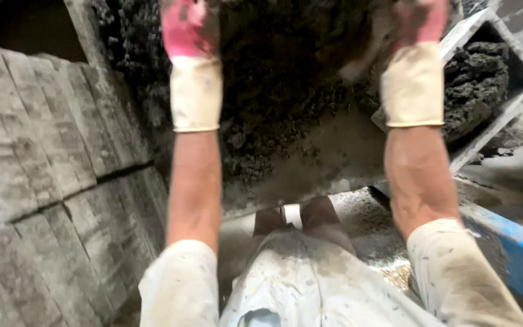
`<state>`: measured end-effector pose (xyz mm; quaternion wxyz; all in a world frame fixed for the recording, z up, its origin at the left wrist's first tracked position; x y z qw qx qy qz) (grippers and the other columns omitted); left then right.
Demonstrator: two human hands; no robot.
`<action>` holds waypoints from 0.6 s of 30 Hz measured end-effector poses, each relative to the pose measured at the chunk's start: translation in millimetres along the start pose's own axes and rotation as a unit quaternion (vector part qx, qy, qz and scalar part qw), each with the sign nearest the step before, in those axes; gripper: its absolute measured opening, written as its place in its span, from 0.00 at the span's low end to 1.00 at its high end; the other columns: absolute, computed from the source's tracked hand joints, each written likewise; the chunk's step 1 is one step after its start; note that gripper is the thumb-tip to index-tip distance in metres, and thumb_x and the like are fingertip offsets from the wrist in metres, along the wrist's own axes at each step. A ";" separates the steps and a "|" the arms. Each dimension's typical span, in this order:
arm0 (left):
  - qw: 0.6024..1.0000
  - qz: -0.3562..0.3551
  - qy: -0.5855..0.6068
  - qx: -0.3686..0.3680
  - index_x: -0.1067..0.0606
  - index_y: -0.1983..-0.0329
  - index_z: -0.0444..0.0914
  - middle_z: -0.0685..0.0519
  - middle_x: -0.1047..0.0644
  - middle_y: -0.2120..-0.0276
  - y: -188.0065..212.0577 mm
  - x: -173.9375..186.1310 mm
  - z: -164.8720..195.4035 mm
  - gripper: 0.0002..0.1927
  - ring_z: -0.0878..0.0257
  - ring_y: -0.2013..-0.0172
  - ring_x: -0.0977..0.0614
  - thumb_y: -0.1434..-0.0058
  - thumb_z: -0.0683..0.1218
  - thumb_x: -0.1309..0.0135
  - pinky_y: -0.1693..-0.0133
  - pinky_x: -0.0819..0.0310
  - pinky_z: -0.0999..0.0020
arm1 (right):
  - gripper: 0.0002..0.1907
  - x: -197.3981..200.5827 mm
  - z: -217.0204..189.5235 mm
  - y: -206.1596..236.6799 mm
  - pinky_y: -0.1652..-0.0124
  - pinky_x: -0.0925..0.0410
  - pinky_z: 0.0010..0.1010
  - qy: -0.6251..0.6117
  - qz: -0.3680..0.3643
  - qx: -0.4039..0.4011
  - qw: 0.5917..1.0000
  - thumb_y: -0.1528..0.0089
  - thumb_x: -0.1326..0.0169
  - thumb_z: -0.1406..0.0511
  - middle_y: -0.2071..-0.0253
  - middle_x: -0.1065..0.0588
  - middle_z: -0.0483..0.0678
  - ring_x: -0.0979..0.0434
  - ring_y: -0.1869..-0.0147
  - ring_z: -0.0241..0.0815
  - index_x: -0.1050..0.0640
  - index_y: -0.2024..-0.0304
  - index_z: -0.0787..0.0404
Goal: The person scoops wet concrete mix from a large pile by hand and presses it into rectangular molds set on the floor, using a small hand trowel to add and pack mix into the mold cavities. They repeatedly grab handfuls of mix, fill a mold, and move to the next empty mold.
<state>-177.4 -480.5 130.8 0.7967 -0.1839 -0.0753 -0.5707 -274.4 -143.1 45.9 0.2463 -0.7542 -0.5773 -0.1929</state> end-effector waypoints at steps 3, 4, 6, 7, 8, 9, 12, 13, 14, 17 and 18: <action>0.934 -0.050 -0.283 0.211 0.21 0.46 0.38 0.49 0.20 0.49 -24.7 -21.8 -21.2 0.20 0.59 0.48 0.19 0.27 0.58 0.49 0.41 0.24 0.66 | 0.20 -60.1 -14.3 18.9 0.47 0.30 0.30 -0.202 -0.030 -0.088 0.975 0.34 0.54 0.65 0.50 0.20 0.47 0.22 0.47 0.40 0.24 0.42 0.65; 0.969 0.016 -0.231 0.091 0.21 0.46 0.37 0.49 0.20 0.48 -23.9 -27.7 -25.5 0.18 0.58 0.46 0.19 0.28 0.55 0.45 0.40 0.24 0.65 | 0.20 -75.7 -19.7 25.4 0.47 0.30 0.30 -0.269 -0.041 -0.111 0.956 0.34 0.54 0.65 0.50 0.20 0.47 0.22 0.47 0.40 0.24 0.41 0.65; 0.973 0.129 -0.096 -0.167 0.19 0.47 0.36 0.50 0.20 0.46 -11.9 -40.1 -30.7 0.15 0.57 0.41 0.19 0.32 0.49 0.37 0.38 0.24 0.64 | 0.20 -96.6 -30.4 39.4 0.47 0.29 0.30 -0.397 -0.064 -0.149 0.903 0.34 0.54 0.65 0.50 0.20 0.47 0.22 0.47 0.40 0.25 0.41 0.65; 0.980 0.070 0.111 -0.149 0.22 0.43 0.34 0.49 0.23 0.41 -3.9 -45.1 -32.7 0.17 0.56 0.37 0.23 0.31 0.48 0.40 0.34 0.29 0.62 | 0.20 -101.6 -35.0 48.3 0.47 0.29 0.30 -0.458 -0.074 -0.169 0.870 0.34 0.54 0.65 0.50 0.20 0.47 0.22 0.47 0.40 0.25 0.41 0.65; 0.942 0.004 0.315 -0.118 0.24 0.39 0.32 0.47 0.27 0.36 6.2 -49.0 -30.8 0.20 0.55 0.33 0.26 0.30 0.46 0.42 0.30 0.33 0.60 | 0.20 -104.6 -39.3 58.0 0.47 0.29 0.30 -0.513 -0.086 -0.189 0.833 0.34 0.54 0.65 0.50 0.20 0.47 0.22 0.47 0.40 0.25 0.41 0.65; 0.949 -0.008 0.303 -0.089 0.25 0.37 0.33 0.47 0.26 0.35 16.5 -52.0 -30.8 0.23 0.55 0.33 0.26 0.29 0.51 0.42 0.29 0.34 0.59 | 0.20 -105.4 -42.8 70.4 0.47 0.29 0.29 -0.564 -0.098 -0.210 0.793 0.34 0.54 0.65 0.50 0.20 0.47 0.22 0.47 0.40 0.25 0.41 0.65; 0.908 0.024 0.343 0.238 0.21 0.41 0.37 0.48 0.23 0.39 50.9 -53.8 -25.1 0.29 0.54 0.39 0.23 0.30 0.61 0.57 0.36 0.30 0.57 | 0.20 -103.1 -44.7 115.2 0.48 0.29 0.29 -0.659 -0.136 -0.266 0.690 0.34 0.54 0.66 0.50 0.20 0.47 0.22 0.47 0.40 0.25 0.41 0.65; 0.908 0.008 0.341 0.242 0.20 0.42 0.36 0.48 0.22 0.41 61.7 -53.9 -17.5 0.30 0.53 0.40 0.22 0.30 0.62 0.57 0.36 0.29 0.55 | 0.20 -102.5 -43.3 130.9 0.48 0.29 0.29 -0.660 -0.144 -0.268 0.687 0.34 0.54 0.66 0.50 0.20 0.46 0.22 0.47 0.40 0.25 0.40 0.65; 0.909 -0.001 0.336 0.246 0.20 0.43 0.35 0.47 0.21 0.42 70.8 -52.8 -8.3 0.30 0.52 0.41 0.21 0.30 0.63 0.56 0.36 0.27 0.53 | 0.20 -98.6 -41.1 145.8 0.49 0.28 0.30 -0.608 -0.154 -0.228 0.745 0.35 0.48 0.72 0.51 0.20 0.45 0.22 0.49 0.37 0.25 0.40 0.67; 0.927 -0.058 0.329 0.173 0.19 0.45 0.36 0.48 0.20 0.42 88.2 -59.9 24.1 0.31 0.53 0.39 0.21 0.27 0.65 0.56 0.34 0.29 0.53 | 0.26 -75.8 -25.1 170.7 0.56 0.27 0.29 -0.641 -0.087 -0.266 0.715 0.44 0.51 0.75 0.56 0.20 0.47 0.20 0.57 0.38 0.23 0.42 0.65; 0.931 -0.084 0.330 0.133 0.19 0.45 0.36 0.49 0.20 0.41 91.3 -66.5 36.3 0.31 0.54 0.38 0.22 0.26 0.66 0.56 0.32 0.30 0.54 | 0.21 -59.4 -16.3 172.5 0.60 0.26 0.29 -0.664 -0.076 -0.291 0.684 0.44 0.49 0.72 0.59 0.20 0.47 0.20 0.62 0.38 0.22 0.48 0.62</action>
Point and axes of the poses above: each hand's wrist, its own y-axis away from the middle knuckle, its own x-axis out of the back of the hand, z = x × y, the point moved 1 cm from there along -y, towards the middle knuckle
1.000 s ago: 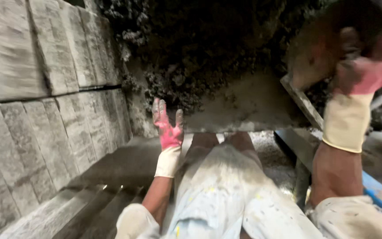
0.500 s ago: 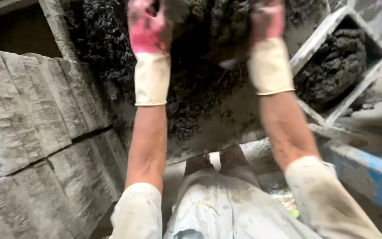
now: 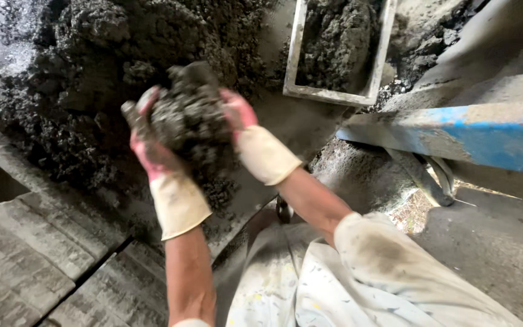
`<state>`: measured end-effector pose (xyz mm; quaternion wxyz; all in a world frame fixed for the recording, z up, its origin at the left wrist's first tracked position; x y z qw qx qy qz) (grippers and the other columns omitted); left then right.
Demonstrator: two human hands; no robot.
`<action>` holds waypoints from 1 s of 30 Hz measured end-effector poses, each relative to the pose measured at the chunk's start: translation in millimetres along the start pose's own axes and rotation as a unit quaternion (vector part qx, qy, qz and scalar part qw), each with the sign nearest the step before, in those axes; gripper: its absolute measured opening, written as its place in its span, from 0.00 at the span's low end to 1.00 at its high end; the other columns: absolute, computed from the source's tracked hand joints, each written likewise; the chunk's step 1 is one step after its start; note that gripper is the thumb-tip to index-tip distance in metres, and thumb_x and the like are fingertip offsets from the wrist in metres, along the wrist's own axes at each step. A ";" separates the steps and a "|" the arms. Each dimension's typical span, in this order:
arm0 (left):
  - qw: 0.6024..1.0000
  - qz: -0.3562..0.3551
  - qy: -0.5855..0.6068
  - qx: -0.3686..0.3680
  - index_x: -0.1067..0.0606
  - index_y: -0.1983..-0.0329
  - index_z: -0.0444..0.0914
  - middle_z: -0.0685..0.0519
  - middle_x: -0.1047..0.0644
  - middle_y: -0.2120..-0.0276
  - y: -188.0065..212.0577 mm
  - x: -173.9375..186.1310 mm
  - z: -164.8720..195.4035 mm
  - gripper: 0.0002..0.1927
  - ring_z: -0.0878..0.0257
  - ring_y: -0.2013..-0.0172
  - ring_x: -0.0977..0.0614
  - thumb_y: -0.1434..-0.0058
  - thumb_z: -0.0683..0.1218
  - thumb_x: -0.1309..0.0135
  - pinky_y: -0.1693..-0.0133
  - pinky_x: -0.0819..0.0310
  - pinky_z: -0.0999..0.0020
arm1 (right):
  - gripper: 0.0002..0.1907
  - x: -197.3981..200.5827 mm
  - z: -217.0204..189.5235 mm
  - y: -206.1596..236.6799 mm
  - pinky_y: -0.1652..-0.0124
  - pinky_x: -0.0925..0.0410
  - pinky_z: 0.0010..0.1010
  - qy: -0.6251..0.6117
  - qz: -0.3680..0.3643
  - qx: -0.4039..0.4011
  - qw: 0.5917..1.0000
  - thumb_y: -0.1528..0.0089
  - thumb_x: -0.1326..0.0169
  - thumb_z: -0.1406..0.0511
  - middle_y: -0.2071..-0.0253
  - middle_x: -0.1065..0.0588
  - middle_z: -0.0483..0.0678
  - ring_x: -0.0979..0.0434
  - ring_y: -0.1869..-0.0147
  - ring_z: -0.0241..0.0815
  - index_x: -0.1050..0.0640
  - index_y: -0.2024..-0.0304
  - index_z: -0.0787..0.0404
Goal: The person scoops wet concrete mix from a large pile by hand and presses it into rectangular molds set on the floor, using a small hand trowel to add and pack mix into the mold cavities. They repeatedly grab handfuls of mix, fill a mold, and move to the next empty mold.
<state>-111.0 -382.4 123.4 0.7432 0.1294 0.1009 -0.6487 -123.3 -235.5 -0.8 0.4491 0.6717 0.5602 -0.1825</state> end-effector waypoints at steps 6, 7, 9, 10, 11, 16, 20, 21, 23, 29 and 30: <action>0.981 -0.154 0.105 0.050 0.23 0.38 0.39 0.50 0.22 0.38 1.6 -126.1 -25.0 0.22 0.57 0.36 0.22 0.25 0.57 0.50 0.33 0.29 0.55 | 0.20 62.6 -177.0 72.1 0.79 0.42 0.20 0.189 0.151 0.203 0.949 0.37 0.50 0.74 0.72 0.31 0.38 0.38 0.78 0.27 0.22 0.44 0.53; 0.968 -0.190 0.155 0.057 0.23 0.37 0.39 0.49 0.22 0.38 -6.1 -152.4 -41.0 0.20 0.57 0.36 0.22 0.24 0.55 0.49 0.33 0.28 0.55 | 0.18 67.3 -198.1 80.3 0.79 0.41 0.22 0.241 0.196 0.250 0.917 0.36 0.52 0.74 0.64 0.24 0.40 0.37 0.78 0.28 0.22 0.46 0.58; 0.959 -0.255 0.100 0.068 0.24 0.36 0.39 0.47 0.23 0.37 -26.6 -202.5 -82.8 0.18 0.60 0.35 0.23 0.23 0.51 0.50 0.31 0.33 0.61 | 0.14 70.0 -225.8 85.9 0.77 0.36 0.26 0.317 0.257 0.301 0.862 0.33 0.56 0.72 0.59 0.19 0.45 0.30 0.75 0.32 0.22 0.49 0.62; 0.956 -0.272 0.074 0.080 0.25 0.35 0.38 0.47 0.24 0.35 -34.4 -221.9 -106.8 0.20 0.59 0.34 0.25 0.24 0.52 0.50 0.31 0.34 0.60 | 0.14 68.0 -231.7 79.3 0.75 0.35 0.27 0.389 0.299 0.301 0.817 0.34 0.55 0.71 0.58 0.19 0.46 0.30 0.73 0.34 0.22 0.49 0.61; 0.955 -0.275 0.066 0.093 0.26 0.34 0.38 0.47 0.26 0.34 -39.9 -238.4 -130.7 0.22 0.57 0.33 0.26 0.25 0.53 0.50 0.30 0.35 0.59 | 0.14 65.8 -233.6 70.2 0.73 0.35 0.29 0.479 0.351 0.278 0.755 0.35 0.54 0.71 0.58 0.19 0.47 0.29 0.71 0.36 0.22 0.48 0.61; 0.898 -0.267 0.284 0.203 0.30 0.27 0.38 0.44 0.33 0.27 -33.4 -270.0 -188.8 0.32 0.50 0.29 0.33 0.27 0.60 0.50 0.29 0.40 0.54 | 0.16 80.0 -250.8 29.9 0.62 0.31 0.35 0.675 0.423 0.114 0.593 0.38 0.50 0.66 0.56 0.20 0.52 0.24 0.60 0.45 0.23 0.47 0.57; 0.866 -0.307 -0.326 -0.222 0.38 0.24 0.42 0.45 0.51 0.22 -2.4 -261.8 -171.9 0.42 0.43 0.22 0.52 0.36 0.63 0.39 0.24 0.58 0.47 | 0.19 131.0 -283.4 93.3 0.53 0.29 0.41 0.610 0.520 0.120 0.586 0.41 0.46 0.63 0.54 0.20 0.56 0.21 0.51 0.53 0.24 0.46 0.55; 0.851 -0.313 -0.346 -0.242 0.38 0.25 0.44 0.44 0.51 0.23 1.8 -264.8 -166.1 0.43 0.43 0.23 0.52 0.38 0.64 0.39 0.25 0.60 0.47 | 0.20 142.9 -289.1 117.2 0.51 0.28 0.42 0.586 0.536 0.136 0.593 0.41 0.45 0.62 0.53 0.20 0.58 0.20 0.49 0.55 0.24 0.46 0.54; 0.825 -0.322 -0.363 -0.288 0.40 0.26 0.46 0.42 0.53 0.24 6.7 -285.3 -163.0 0.46 0.42 0.24 0.51 0.42 0.67 0.38 0.25 0.64 0.47 | 0.19 155.9 -287.8 153.7 0.51 0.28 0.40 0.567 0.551 0.173 0.587 0.39 0.42 0.60 0.53 0.20 0.57 0.19 0.50 0.54 0.24 0.46 0.57; 0.539 -0.412 -0.658 -0.327 0.43 0.25 0.48 0.47 0.50 0.24 -38.4 -399.1 -225.4 0.35 0.44 0.24 0.48 0.35 0.53 0.49 0.27 0.63 0.46 | 0.20 161.3 -276.1 189.3 0.53 0.28 0.34 0.525 0.542 0.259 0.603 0.35 0.38 0.57 0.54 0.19 0.54 0.19 0.53 0.49 0.23 0.47 0.61; 0.508 -0.402 -0.682 -0.339 0.43 0.24 0.48 0.48 0.50 0.24 -48.9 -413.1 -234.4 0.34 0.44 0.25 0.48 0.34 0.50 0.51 0.27 0.63 0.47 | 0.20 164.7 -274.9 189.0 0.53 0.28 0.34 0.519 0.537 0.257 0.613 0.35 0.37 0.57 0.54 0.19 0.53 0.19 0.53 0.48 0.23 0.47 0.61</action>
Point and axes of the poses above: each hand's wrist, its own y-axis away from the middle knuckle, its own x-axis out of the back of the hand, z = x × y, the point moved 1 cm from there along -y, towards the middle knuckle
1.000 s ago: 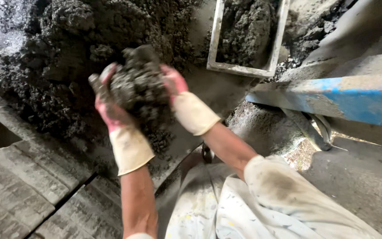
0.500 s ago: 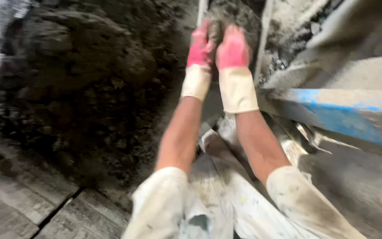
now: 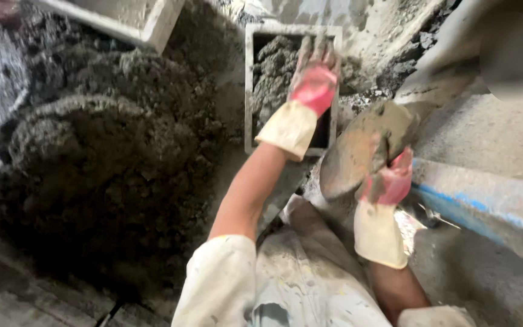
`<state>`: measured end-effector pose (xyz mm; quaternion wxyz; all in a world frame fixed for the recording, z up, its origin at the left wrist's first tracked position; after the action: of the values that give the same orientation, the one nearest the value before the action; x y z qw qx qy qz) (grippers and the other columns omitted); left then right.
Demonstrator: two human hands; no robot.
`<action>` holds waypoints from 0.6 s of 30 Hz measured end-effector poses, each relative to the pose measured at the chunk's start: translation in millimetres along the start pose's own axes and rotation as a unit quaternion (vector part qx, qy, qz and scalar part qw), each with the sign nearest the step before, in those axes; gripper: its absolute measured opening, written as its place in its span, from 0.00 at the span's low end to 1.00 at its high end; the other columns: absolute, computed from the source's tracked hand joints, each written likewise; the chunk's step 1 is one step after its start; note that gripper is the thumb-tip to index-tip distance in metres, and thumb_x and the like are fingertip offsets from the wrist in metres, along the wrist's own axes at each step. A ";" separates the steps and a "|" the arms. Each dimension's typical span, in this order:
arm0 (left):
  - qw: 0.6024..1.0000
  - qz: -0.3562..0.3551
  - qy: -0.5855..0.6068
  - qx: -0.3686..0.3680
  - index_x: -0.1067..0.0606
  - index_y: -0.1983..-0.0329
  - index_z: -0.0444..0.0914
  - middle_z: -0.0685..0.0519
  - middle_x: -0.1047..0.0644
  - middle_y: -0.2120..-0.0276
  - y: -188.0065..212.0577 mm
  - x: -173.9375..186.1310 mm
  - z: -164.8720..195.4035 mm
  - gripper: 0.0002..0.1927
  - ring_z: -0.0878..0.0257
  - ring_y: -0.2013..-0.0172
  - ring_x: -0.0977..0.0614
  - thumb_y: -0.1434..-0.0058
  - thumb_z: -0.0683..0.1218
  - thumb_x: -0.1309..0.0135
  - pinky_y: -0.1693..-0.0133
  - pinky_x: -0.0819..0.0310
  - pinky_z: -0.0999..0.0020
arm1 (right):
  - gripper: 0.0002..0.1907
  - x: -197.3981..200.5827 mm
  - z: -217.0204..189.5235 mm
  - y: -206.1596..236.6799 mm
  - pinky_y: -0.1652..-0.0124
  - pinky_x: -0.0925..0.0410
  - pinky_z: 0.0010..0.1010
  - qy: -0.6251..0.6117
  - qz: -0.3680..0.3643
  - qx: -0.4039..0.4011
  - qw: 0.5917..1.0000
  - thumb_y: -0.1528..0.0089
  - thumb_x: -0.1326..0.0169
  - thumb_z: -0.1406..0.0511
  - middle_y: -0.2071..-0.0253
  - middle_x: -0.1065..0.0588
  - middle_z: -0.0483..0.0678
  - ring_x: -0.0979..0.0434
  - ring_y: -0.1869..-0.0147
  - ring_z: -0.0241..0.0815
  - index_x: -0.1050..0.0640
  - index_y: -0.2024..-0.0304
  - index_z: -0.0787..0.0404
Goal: The person scoops wet concrete mix from a large pile by hand and presses it into rectangular molds set on the floor, using a small hand trowel to add and pack mix into the mold cavities. They repeatedly grab handfuls of mix, fill a mold, and move to the next empty mold.
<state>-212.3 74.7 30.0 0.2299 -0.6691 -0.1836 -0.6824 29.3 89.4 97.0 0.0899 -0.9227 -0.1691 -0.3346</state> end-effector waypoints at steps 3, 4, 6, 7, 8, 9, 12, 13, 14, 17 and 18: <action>0.990 -0.042 -0.132 0.003 0.47 0.24 0.50 0.51 0.49 0.25 -40.6 -2.2 -29.4 0.37 0.47 0.27 0.45 0.37 0.44 0.55 0.30 0.59 0.45 | 0.19 -1.3 18.9 -2.4 0.54 0.28 0.32 -0.037 -0.028 -0.024 0.999 0.34 0.37 0.56 0.55 0.18 0.51 0.19 0.54 0.44 0.22 0.48 0.61; 0.983 -0.062 -0.172 0.004 0.49 0.24 0.51 0.53 0.49 0.26 -44.2 -1.4 -41.7 0.39 0.48 0.28 0.43 0.39 0.43 0.56 0.31 0.57 0.44 | 0.19 -0.6 27.4 -2.9 0.55 0.28 0.31 -0.047 -0.036 -0.031 0.998 0.34 0.37 0.56 0.56 0.18 0.51 0.19 0.55 0.43 0.22 0.48 0.61; 0.988 -0.103 0.119 -0.001 0.40 0.29 0.39 0.45 0.40 0.28 -44.6 2.1 -76.0 0.35 0.45 0.33 0.37 0.34 0.60 0.52 0.35 0.47 0.49 | 0.19 3.7 44.3 -2.6 0.55 0.28 0.30 -0.065 -0.050 -0.048 0.996 0.34 0.36 0.56 0.56 0.18 0.50 0.19 0.56 0.41 0.22 0.48 0.61; 0.979 -0.120 0.165 -0.003 0.35 0.30 0.41 0.45 0.37 0.28 -33.9 1.9 -89.5 0.30 0.45 0.33 0.34 0.30 0.59 0.53 0.33 0.42 0.52 | 0.19 7.2 51.6 -1.9 0.56 0.28 0.30 -0.074 -0.060 -0.057 0.994 0.34 0.36 0.56 0.56 0.18 0.49 0.19 0.56 0.40 0.22 0.49 0.61; 0.967 -0.140 0.211 -0.005 0.29 0.31 0.43 0.46 0.33 0.29 -19.9 4.2 -101.4 0.25 0.46 0.32 0.31 0.27 0.59 0.53 0.31 0.37 0.55 | 0.19 10.2 57.1 -0.3 0.56 0.28 0.29 -0.079 -0.068 -0.062 0.993 0.34 0.36 0.56 0.57 0.18 0.48 0.19 0.57 0.39 0.22 0.49 0.60; 0.968 -0.060 0.244 -0.021 0.27 0.32 0.42 0.46 0.32 0.29 -2.2 8.2 -103.3 0.25 0.46 0.31 0.30 0.26 0.58 0.53 0.30 0.36 0.54 | 0.19 14.1 60.8 1.2 0.56 0.28 0.29 -0.085 -0.073 -0.068 0.991 0.34 0.36 0.56 0.57 0.18 0.48 0.19 0.57 0.37 0.22 0.49 0.60; 0.955 0.092 0.280 0.001 0.25 0.35 0.37 0.46 0.31 0.30 54.0 15.5 -76.2 0.28 0.46 0.29 0.32 0.27 0.61 0.49 0.28 0.40 0.50 | 0.18 22.4 61.7 7.8 0.57 0.28 0.27 -0.047 -0.083 -0.049 0.994 0.33 0.36 0.55 0.58 0.17 0.46 0.20 0.58 0.34 0.22 0.50 0.60; 0.964 0.087 0.247 0.050 0.25 0.37 0.36 0.44 0.33 0.30 73.0 15.9 -54.9 0.32 0.45 0.29 0.35 0.30 0.65 0.46 0.28 0.45 0.46 | 0.18 23.8 59.0 9.9 0.57 0.28 0.27 -0.016 -0.079 -0.021 0.997 0.33 0.35 0.55 0.57 0.17 0.46 0.19 0.58 0.34 0.22 0.50 0.60; 0.967 0.081 0.226 0.085 0.30 0.33 0.35 0.43 0.38 0.28 84.8 14.4 -33.3 0.37 0.44 0.28 0.40 0.33 0.67 0.46 0.28 0.50 0.45 | 0.19 24.3 56.3 12.6 0.57 0.28 0.27 -0.011 -0.075 -0.014 0.997 0.33 0.35 0.55 0.57 0.18 0.46 0.19 0.58 0.34 0.22 0.50 0.60; 0.927 0.124 0.334 0.116 0.41 0.27 0.35 0.44 0.46 0.25 114.6 4.8 23.2 0.41 0.46 0.25 0.48 0.33 0.64 0.49 0.28 0.58 0.45 | 0.19 21.0 48.2 20.6 0.57 0.28 0.28 -0.028 -0.083 -0.023 0.996 0.34 0.35 0.55 0.57 0.18 0.45 0.20 0.58 0.36 0.22 0.50 0.60; 0.919 0.134 0.357 0.104 0.41 0.27 0.37 0.44 0.45 0.26 116.6 0.1 34.0 0.39 0.46 0.26 0.46 0.33 0.63 0.50 0.29 0.56 0.45 | 0.19 19.6 46.2 23.7 0.57 0.28 0.29 -0.058 -0.085 -0.041 0.994 0.34 0.35 0.55 0.58 0.18 0.45 0.20 0.59 0.36 0.21 0.50 0.60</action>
<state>-118.8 -2.7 24.6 0.4377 -0.3720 -0.0676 -0.8158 79.4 85.3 73.3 0.0132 -0.9256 -0.2382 -0.2938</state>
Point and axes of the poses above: each hand's wrist, its own y-axis away from the middle knuckle, its own x-axis out of the back of the hand, z = x × y, the point moved 1 cm from there along -y, towards the middle knuckle
